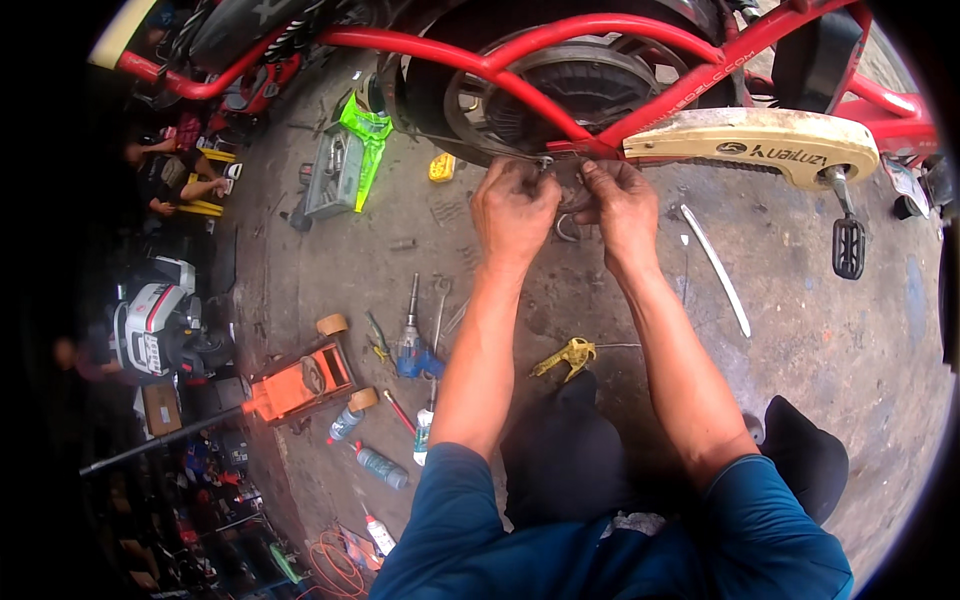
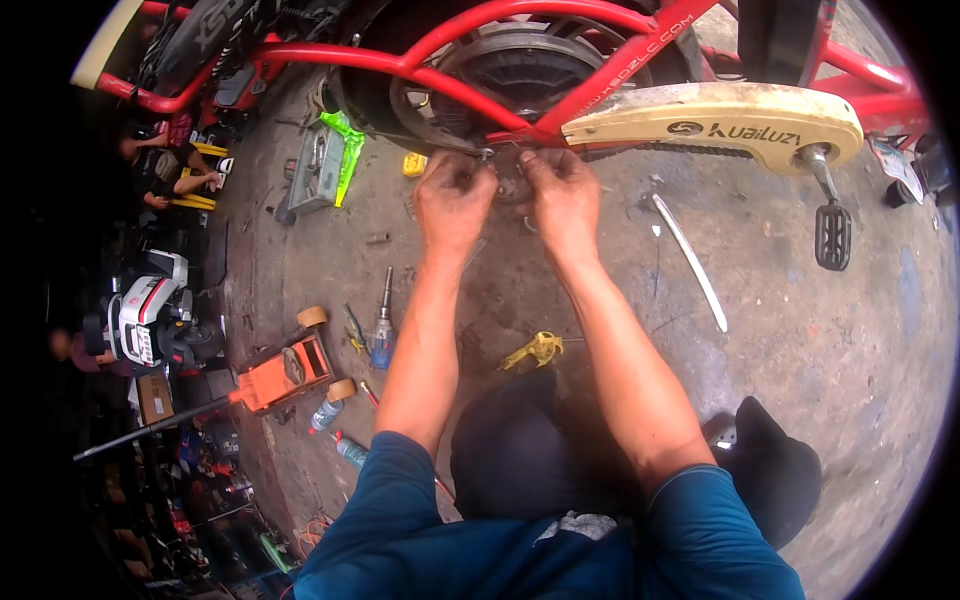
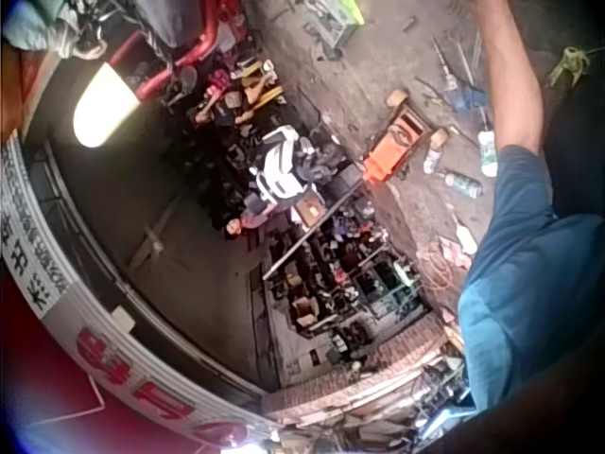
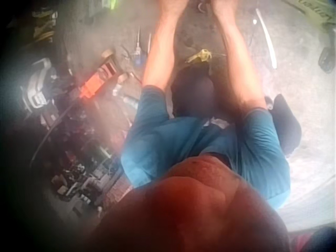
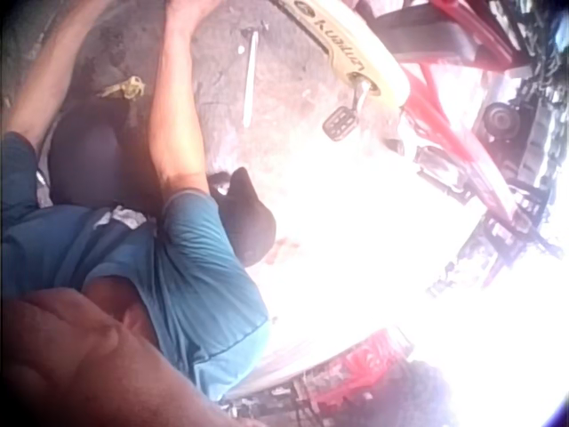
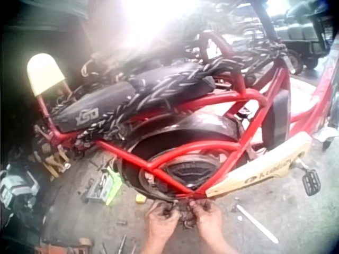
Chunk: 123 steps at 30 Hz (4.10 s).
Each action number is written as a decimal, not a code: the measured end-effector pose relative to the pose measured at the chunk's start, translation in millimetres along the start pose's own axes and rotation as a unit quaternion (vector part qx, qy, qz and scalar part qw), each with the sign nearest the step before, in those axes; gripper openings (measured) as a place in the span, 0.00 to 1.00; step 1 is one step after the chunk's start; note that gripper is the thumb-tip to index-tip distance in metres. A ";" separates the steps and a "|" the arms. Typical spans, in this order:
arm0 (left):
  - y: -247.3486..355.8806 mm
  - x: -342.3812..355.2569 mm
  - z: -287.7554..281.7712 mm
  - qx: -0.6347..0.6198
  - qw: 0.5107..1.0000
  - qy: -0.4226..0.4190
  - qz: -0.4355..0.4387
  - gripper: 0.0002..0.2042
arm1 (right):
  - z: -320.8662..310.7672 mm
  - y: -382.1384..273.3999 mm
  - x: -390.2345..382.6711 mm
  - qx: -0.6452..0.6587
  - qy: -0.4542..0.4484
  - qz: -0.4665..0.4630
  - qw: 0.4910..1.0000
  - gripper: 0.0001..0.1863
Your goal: The person unfastens the rear wheel components of an electric bicycle using an impact wrench, threads a wire through a spring by hand, and installs the spring and kickstand assembly onto the bicycle frame using a screwdriver and hands.
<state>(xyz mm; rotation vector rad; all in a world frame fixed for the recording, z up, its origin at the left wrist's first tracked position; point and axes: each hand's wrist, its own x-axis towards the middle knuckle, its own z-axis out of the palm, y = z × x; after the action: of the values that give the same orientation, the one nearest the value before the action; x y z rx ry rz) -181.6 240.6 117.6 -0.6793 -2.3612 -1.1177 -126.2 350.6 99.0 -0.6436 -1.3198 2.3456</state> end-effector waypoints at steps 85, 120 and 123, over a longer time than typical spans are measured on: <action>14.0 -17.0 35.4 0.047 0.993 0.103 -0.039 0.06 | -4.8 -2.7 6.8 0.044 0.048 0.008 0.998 0.10; 15.7 -12.4 37.9 0.199 0.973 0.097 0.063 0.05 | -5.2 0.8 4.8 0.033 0.046 0.004 0.998 0.11; 18.8 -11.9 40.2 0.176 0.976 0.119 0.051 0.07 | -3.8 2.5 5.3 0.064 0.053 -0.006 0.997 0.12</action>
<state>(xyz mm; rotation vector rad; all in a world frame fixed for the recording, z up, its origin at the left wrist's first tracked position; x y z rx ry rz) -168.2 280.2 98.5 -0.5010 -2.2094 -0.6704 -128.7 354.7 94.0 -0.7083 -1.1159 2.3297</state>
